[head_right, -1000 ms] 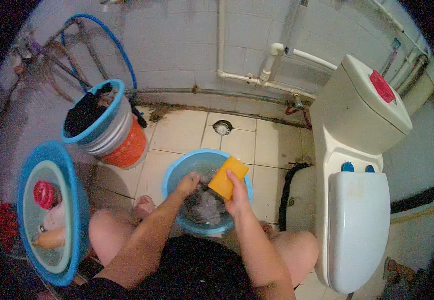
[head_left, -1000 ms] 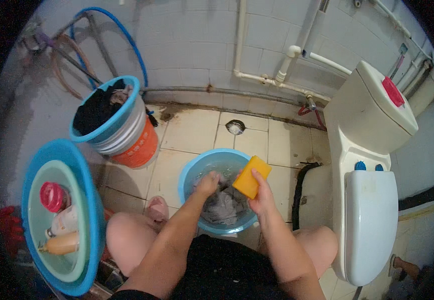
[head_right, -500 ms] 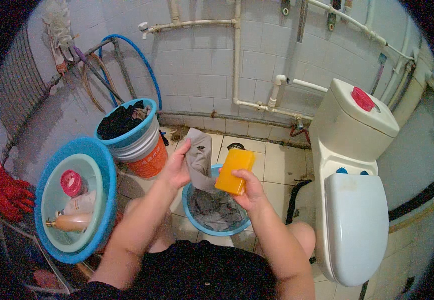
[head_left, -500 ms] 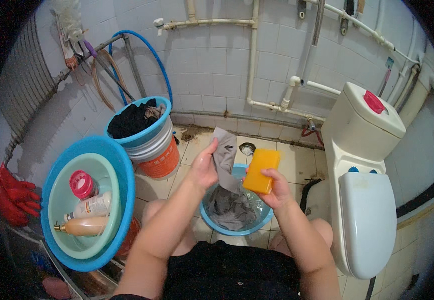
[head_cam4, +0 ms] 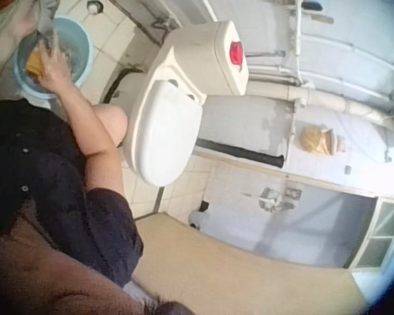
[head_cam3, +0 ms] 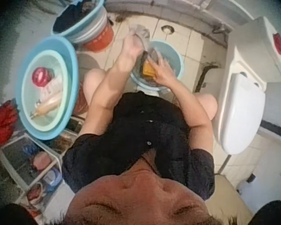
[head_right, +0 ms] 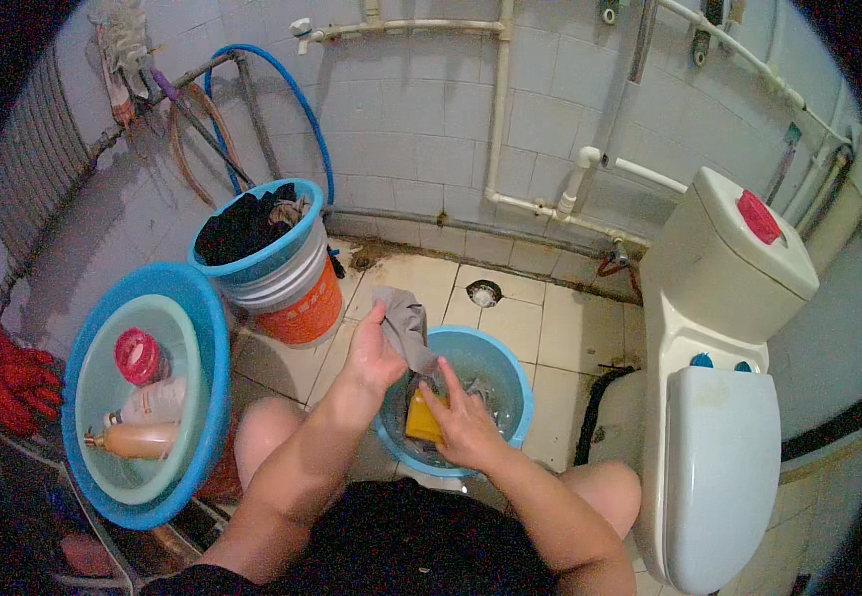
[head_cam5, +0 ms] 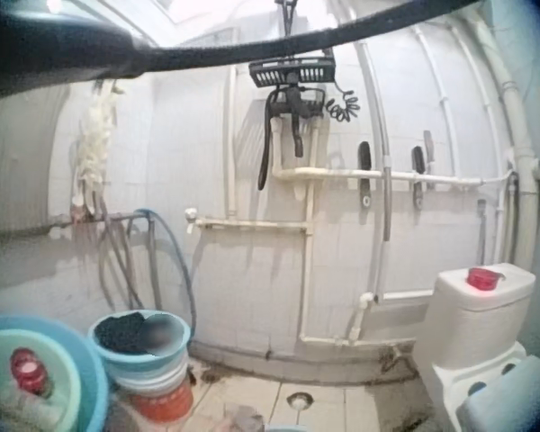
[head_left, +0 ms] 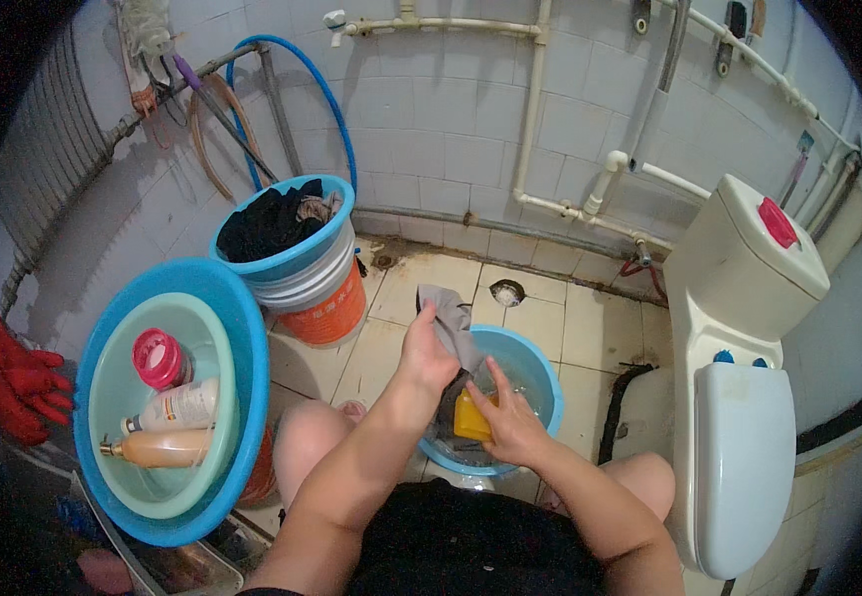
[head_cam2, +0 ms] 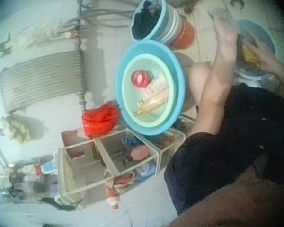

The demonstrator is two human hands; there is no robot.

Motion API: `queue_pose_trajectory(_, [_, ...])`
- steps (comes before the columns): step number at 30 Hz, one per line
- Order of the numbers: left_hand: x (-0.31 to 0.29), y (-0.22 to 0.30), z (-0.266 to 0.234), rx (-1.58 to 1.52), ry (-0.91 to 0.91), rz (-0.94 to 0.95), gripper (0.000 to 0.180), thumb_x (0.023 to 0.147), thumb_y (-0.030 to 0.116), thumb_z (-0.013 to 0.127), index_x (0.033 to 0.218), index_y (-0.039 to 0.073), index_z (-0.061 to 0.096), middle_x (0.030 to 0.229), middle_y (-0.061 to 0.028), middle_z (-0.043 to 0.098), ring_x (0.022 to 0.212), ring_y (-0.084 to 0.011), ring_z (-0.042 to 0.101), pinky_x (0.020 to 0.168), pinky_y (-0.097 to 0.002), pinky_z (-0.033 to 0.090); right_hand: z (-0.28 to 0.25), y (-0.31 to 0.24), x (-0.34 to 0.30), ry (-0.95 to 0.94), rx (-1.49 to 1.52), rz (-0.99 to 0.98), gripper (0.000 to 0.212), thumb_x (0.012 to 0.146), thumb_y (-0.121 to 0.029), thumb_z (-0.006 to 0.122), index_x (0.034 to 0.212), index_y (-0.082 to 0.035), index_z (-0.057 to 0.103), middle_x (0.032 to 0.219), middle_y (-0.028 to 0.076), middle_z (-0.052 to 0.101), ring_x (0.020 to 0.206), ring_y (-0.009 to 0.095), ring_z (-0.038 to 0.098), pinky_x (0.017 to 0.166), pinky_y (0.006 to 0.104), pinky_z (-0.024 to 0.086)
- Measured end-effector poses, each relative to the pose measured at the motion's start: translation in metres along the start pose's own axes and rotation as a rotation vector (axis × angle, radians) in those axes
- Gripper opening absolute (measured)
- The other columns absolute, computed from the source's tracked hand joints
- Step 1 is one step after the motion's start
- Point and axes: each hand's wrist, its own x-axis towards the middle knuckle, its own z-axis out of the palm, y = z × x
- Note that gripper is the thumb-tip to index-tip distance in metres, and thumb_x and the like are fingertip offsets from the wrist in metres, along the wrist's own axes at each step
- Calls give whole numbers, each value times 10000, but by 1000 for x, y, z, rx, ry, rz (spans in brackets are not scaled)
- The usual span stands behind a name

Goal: The person sits on the bathroom floor and hand-washes clothes in a blue basin. They first wring out a black garment and place it in a bucket, then wash a grey garment using a yellow bar of soap. The person scrubs the grey cloth thoroughly and rinses it in the basin.

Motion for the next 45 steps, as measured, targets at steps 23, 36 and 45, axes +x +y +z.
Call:
queue_pose_trajectory(23, [26,-69,-85,346,40,2,348,895,259,426,1199,92,450,1236,-33,481,1085,-188,481,902,-345,387,-21,15,-15,-52,1250,301,489,667,-95,629,1134,-25,505,995,59,591,899,176,560,799,293,439])
queue_pose_trajectory(36, [26,-103,-88,150,-114,-429,276,877,219,438,1113,78,463,1019,-34,509,880,-146,504,744,-287,418,-25,-1,-18,-255,578,114,705,620,-105,640,1258,19,367,1278,179,361,1173,323,407,1003,323,322])
queue_pose_trajectory(45, [36,-91,-69,-10,-256,-257,271,898,235,398,1117,88,456,934,-30,500,801,-150,498,709,-290,410,-32,-13,-17,-346,769,-4,709,626,-62,620,1289,-11,376,1355,175,308,1264,261,310,1031,312,252])
